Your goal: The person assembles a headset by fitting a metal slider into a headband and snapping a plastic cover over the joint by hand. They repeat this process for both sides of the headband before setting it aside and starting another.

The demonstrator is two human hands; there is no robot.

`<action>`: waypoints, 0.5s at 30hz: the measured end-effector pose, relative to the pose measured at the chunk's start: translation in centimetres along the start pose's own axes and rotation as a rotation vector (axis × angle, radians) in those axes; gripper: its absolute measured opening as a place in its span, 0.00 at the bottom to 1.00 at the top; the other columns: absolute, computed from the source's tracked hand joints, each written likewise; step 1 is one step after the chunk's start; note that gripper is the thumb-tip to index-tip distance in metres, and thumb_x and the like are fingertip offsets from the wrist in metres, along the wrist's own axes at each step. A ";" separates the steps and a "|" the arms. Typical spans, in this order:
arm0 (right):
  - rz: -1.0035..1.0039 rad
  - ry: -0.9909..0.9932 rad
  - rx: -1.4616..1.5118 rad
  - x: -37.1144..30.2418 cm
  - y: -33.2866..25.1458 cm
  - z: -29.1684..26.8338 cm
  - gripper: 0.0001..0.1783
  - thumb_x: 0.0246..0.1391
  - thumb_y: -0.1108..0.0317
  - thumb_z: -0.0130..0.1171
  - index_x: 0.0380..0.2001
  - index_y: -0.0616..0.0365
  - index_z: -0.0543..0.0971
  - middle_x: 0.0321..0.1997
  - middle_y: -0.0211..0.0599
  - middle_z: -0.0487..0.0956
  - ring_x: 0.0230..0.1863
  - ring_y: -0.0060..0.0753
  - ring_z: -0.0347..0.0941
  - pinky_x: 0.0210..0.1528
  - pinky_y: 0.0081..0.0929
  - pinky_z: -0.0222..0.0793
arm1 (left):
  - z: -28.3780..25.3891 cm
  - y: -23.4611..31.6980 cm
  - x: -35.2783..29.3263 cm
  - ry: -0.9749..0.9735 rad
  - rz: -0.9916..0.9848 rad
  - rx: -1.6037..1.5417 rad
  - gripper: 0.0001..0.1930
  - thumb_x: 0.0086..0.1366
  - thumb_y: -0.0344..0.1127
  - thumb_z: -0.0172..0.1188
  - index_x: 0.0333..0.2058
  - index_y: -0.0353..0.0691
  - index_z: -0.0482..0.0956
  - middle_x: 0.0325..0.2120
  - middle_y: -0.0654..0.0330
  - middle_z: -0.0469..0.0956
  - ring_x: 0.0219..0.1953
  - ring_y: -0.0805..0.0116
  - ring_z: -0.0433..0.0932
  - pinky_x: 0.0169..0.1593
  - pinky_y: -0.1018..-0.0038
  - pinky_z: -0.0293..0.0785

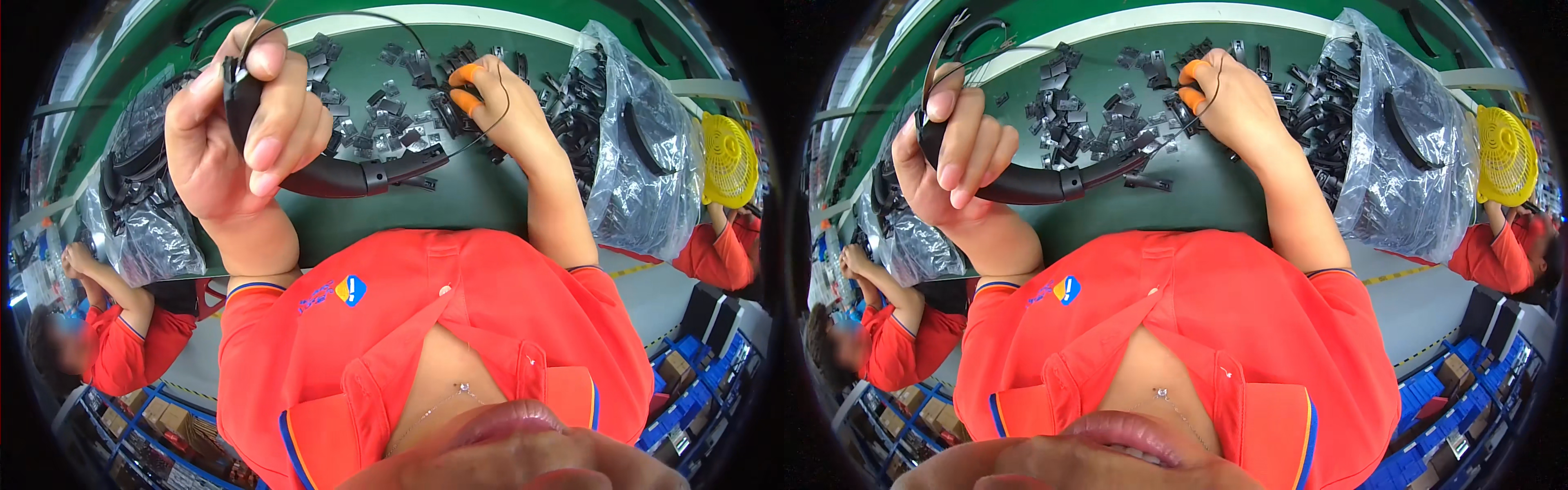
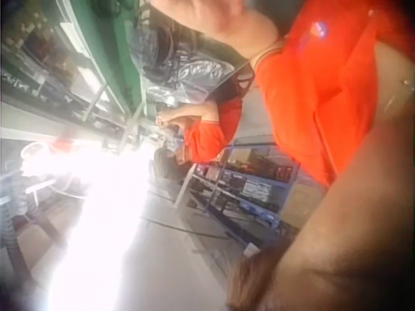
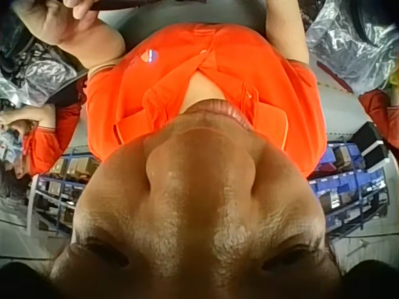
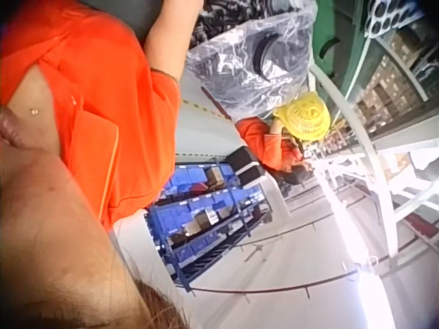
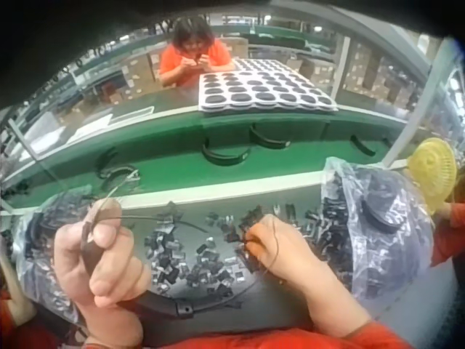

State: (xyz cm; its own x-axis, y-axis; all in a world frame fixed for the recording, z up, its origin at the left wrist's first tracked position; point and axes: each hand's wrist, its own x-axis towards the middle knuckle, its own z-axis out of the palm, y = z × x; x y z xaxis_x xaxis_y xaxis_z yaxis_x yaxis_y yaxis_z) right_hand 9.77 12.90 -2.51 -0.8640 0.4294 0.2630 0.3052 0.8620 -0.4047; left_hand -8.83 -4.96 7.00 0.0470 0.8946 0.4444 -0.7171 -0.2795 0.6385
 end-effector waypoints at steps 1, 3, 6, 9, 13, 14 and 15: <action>0.017 0.002 0.032 -0.4 -0.4 -0.2 0.11 0.42 0.69 0.61 0.31 0.58 0.74 0.31 0.39 0.72 0.34 0.43 0.71 0.35 0.32 0.67 | 0.2 -0.2 0.1 0.006 0.003 -0.003 0.16 0.66 0.40 0.34 0.42 0.35 0.64 0.19 0.64 0.69 0.12 0.79 0.63 0.22 0.82 0.57; 0.038 0.002 0.066 -1.0 -0.9 -0.1 0.12 0.40 0.68 0.63 0.31 0.58 0.74 0.31 0.39 0.73 0.34 0.43 0.71 0.35 0.32 0.67 | 1.0 -0.7 0.7 0.123 -0.002 -0.019 0.08 0.64 0.36 0.38 0.37 0.38 0.61 0.17 0.66 0.67 0.11 0.79 0.65 0.22 0.82 0.58; -0.013 0.036 -0.052 -2.1 -1.4 1.1 0.14 0.35 0.67 0.66 0.28 0.58 0.74 0.34 0.35 0.73 0.36 0.40 0.70 0.36 0.31 0.65 | 0.9 -1.0 0.8 0.123 -0.002 -0.065 0.09 0.65 0.35 0.38 0.38 0.37 0.61 0.17 0.66 0.67 0.11 0.79 0.65 0.22 0.82 0.58; -0.022 0.049 -0.058 -2.6 -1.8 1.9 0.13 0.36 0.69 0.65 0.27 0.57 0.74 0.35 0.35 0.72 0.37 0.38 0.70 0.38 0.32 0.63 | 1.1 -1.1 1.0 0.141 -0.012 -0.118 0.09 0.65 0.35 0.38 0.39 0.36 0.61 0.19 0.65 0.67 0.13 0.79 0.64 0.22 0.82 0.58; 0.029 0.112 -0.044 -3.2 -0.8 0.8 0.10 0.39 0.72 0.62 0.28 0.55 0.73 0.35 0.37 0.74 0.38 0.39 0.71 0.38 0.32 0.64 | 0.2 -2.3 1.2 0.225 -0.013 -0.123 0.11 0.65 0.34 0.37 0.42 0.34 0.61 0.23 0.64 0.66 0.17 0.80 0.63 0.26 0.82 0.59; 0.149 0.082 0.111 -3.4 -0.5 0.3 0.11 0.43 0.69 0.59 0.33 0.55 0.74 0.32 0.36 0.75 0.37 0.40 0.71 0.41 0.35 0.60 | 0.5 -2.8 1.2 0.254 -0.007 -0.067 0.13 0.66 0.35 0.37 0.43 0.33 0.62 0.24 0.64 0.65 0.20 0.80 0.62 0.28 0.82 0.59; 0.210 0.109 0.170 -3.6 -0.5 -0.5 0.08 0.47 0.69 0.57 0.33 0.57 0.73 0.26 0.37 0.77 0.28 0.36 0.73 0.35 0.30 0.64 | 0.7 -3.1 1.1 0.298 -0.015 -0.050 0.14 0.66 0.37 0.38 0.43 0.33 0.63 0.25 0.64 0.65 0.22 0.78 0.62 0.30 0.79 0.59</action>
State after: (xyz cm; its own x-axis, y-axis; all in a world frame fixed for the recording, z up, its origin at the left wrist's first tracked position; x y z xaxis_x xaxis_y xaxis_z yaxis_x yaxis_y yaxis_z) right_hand 12.98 11.05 -2.78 -0.7384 0.6276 0.2469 0.3933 0.6981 -0.5983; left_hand -6.11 -3.36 5.92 -0.1427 0.9635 0.2265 -0.7514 -0.2543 0.6088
